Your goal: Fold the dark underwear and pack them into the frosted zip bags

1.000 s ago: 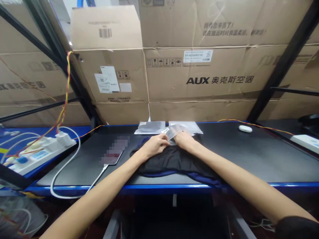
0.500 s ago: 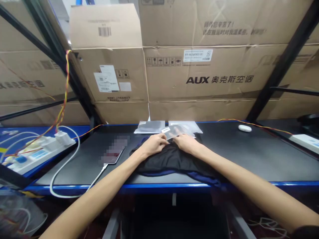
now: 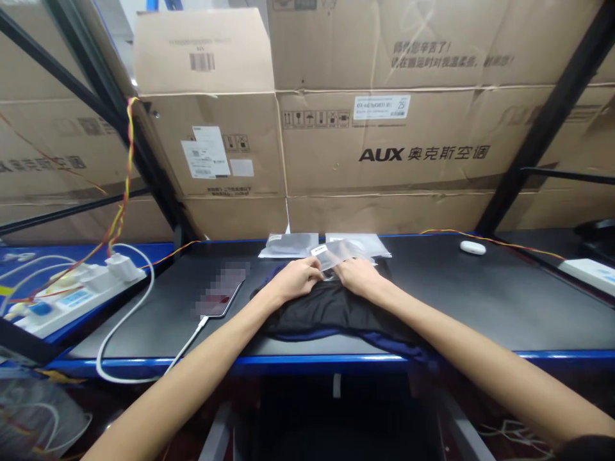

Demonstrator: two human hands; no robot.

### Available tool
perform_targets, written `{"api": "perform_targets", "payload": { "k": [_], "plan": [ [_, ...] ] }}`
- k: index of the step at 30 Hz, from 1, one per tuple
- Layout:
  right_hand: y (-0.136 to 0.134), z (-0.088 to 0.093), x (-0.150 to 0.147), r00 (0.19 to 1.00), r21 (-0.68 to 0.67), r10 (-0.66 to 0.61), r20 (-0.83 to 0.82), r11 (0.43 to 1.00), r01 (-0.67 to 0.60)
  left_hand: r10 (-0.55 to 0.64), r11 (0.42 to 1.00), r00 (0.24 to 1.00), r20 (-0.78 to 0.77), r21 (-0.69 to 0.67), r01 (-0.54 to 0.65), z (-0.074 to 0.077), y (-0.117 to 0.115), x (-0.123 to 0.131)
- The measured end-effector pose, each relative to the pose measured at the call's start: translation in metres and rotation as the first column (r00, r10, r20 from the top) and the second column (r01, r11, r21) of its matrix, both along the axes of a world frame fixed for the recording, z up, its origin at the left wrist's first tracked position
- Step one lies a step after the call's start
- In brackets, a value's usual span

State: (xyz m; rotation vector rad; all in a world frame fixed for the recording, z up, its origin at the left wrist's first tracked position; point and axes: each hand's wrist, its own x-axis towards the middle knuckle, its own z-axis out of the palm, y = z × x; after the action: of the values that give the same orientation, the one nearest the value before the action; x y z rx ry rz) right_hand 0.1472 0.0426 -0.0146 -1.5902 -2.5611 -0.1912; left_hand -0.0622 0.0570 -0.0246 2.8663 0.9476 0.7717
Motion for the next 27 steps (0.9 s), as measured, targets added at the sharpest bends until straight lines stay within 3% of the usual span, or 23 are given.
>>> {"api": "perform_targets", "payload": {
  "k": [5,8,17,21,27],
  "plan": [
    [-0.02,-0.006,0.027,0.972,0.045,0.228,-0.062,0.973,-0.225,0.012,1.0,1.0,0.008,-0.01,-0.012,0.003,-0.003,0.001],
    [-0.025,-0.004,0.031,0.957,0.015,0.288,-0.038,0.958,-0.288,0.021,1.0,1.0,0.011,-0.014,-0.021,0.003,-0.003,0.001],
    [-0.015,0.003,0.006,0.991,-0.089,0.135,0.017,0.987,-0.133,0.008,1.0,1.0,-0.006,0.0,-0.008,0.004,-0.003,0.001],
    [-0.025,0.002,0.025,0.959,0.002,0.269,-0.084,0.963,-0.27,0.055,0.998,0.998,0.009,0.025,-0.055,0.008,-0.006,0.0],
    [-0.048,-0.002,0.07,0.866,0.271,0.405,-0.292,0.904,-0.332,0.066,0.998,0.997,0.042,0.017,-0.067,0.012,-0.008,0.0]
  ]
}}
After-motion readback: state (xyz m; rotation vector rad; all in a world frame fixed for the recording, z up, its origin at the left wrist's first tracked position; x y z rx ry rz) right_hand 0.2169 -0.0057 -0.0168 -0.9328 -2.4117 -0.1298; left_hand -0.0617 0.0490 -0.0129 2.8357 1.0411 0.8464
